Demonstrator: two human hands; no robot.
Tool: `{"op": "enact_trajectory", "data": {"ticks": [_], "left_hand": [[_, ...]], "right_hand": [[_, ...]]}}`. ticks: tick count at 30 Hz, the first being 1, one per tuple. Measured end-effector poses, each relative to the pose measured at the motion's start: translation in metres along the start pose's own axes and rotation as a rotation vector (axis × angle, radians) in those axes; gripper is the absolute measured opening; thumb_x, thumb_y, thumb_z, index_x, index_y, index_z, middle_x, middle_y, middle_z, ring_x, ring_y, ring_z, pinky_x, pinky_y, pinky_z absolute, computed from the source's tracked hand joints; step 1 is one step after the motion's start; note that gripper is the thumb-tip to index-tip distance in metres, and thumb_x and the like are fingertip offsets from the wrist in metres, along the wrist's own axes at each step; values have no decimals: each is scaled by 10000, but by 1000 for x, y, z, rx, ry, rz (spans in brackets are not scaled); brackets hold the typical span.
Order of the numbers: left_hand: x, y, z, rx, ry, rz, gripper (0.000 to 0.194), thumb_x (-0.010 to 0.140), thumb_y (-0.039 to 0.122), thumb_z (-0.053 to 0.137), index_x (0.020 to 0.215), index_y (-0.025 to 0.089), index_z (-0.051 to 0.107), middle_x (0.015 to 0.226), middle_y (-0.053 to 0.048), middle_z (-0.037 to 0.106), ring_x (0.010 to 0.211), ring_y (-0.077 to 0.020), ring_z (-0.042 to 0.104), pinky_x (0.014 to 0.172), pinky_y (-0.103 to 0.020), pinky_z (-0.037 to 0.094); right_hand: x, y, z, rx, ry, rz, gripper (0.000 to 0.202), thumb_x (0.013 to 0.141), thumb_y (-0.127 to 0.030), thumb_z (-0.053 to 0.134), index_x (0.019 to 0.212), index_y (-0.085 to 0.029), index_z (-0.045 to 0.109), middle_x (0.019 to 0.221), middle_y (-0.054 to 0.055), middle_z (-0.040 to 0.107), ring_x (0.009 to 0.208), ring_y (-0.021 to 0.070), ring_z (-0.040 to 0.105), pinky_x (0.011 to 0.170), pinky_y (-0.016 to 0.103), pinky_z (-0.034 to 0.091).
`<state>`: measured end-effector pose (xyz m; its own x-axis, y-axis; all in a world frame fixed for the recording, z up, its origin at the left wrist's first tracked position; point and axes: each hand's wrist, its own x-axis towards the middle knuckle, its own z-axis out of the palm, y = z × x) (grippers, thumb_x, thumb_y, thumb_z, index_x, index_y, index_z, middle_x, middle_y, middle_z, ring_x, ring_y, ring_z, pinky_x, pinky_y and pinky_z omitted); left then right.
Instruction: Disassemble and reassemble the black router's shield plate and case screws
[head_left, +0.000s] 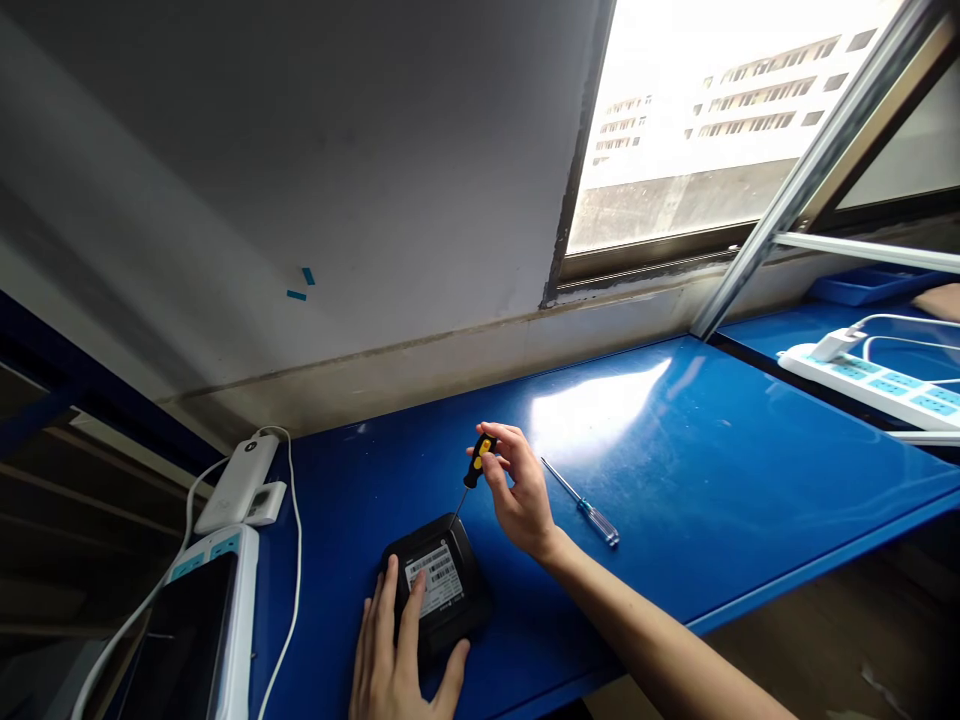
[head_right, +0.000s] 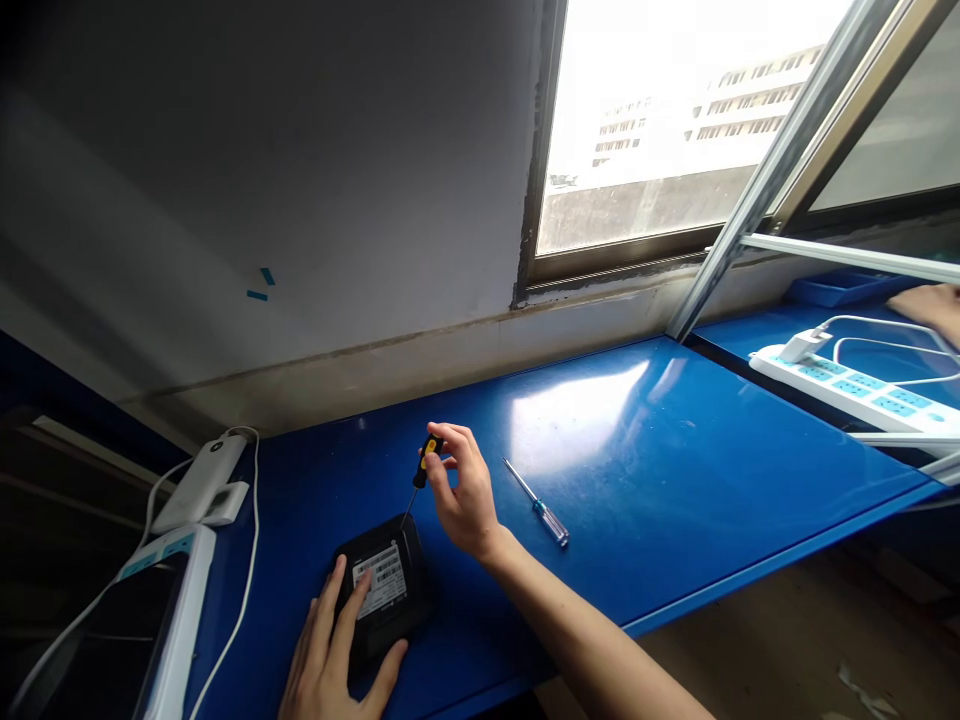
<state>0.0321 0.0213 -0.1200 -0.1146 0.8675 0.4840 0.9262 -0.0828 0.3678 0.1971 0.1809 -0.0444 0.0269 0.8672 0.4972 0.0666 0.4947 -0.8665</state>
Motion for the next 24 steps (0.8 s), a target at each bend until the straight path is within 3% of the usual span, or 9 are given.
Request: {"op": "enact_trajectory", "data": {"ticks": [3,5,12,15,18,20,24], "left_hand": [[0,-1,-3,-86,-6,53,508,954,324,560,1459,342,502,1577,-59,492,1429,-358,486,1085,-576,508],[0,-3,-4,-134,-15,82,467,958,292,552,1422,341,541,1540,-36,541,1444,-327,473,1102,-540,506],[-2,-6,0,-162,-41,148,458,927,306,588,1384,306,566,1475,-64,606,1365,-311,567,1070,-484,542],[-3,-6,2,-170,-42,132,473,916,319,601,1386,303,560,1471,-67,609,1364,-316,567,1073,-495,538],[-3,-6,3,-168,-48,126,464,924,331,593,1386,308,560,1469,-60,612,1369,-316,560,1068,-505,540],[-3,-6,2,-167,-48,121,457,927,333,594,1383,308,566,1464,-57,617,1370,-310,559,1069,-499,540],[-3,-5,1,-179,-44,115,450,928,334,598,1377,309,573,1462,-54,618,1361,-305,567,1080,-499,530]], "right_hand": [[0,2,2,159,-12,79,300,1050,-387,441,1312,-292,552,1316,93,617,1012,206,720,786,380,642],[0,5,4,192,29,110,300,1035,-402,482,1308,-296,549,1248,78,649,973,198,726,790,380,642],[2,10,2,89,153,203,294,939,-454,641,1178,-291,590,1039,19,584,676,102,615,568,249,578],[3,8,1,129,152,212,282,985,-476,548,1178,-270,558,1024,34,631,776,143,677,649,285,610],[5,5,1,215,136,204,291,1034,-473,422,1200,-266,544,1156,66,665,922,186,724,733,342,638],[7,4,1,267,132,205,294,1040,-467,400,1197,-267,548,1212,71,662,911,185,737,729,351,642],[7,4,2,254,160,213,264,993,-452,540,1181,-267,550,971,10,670,721,139,711,643,291,606]]}}
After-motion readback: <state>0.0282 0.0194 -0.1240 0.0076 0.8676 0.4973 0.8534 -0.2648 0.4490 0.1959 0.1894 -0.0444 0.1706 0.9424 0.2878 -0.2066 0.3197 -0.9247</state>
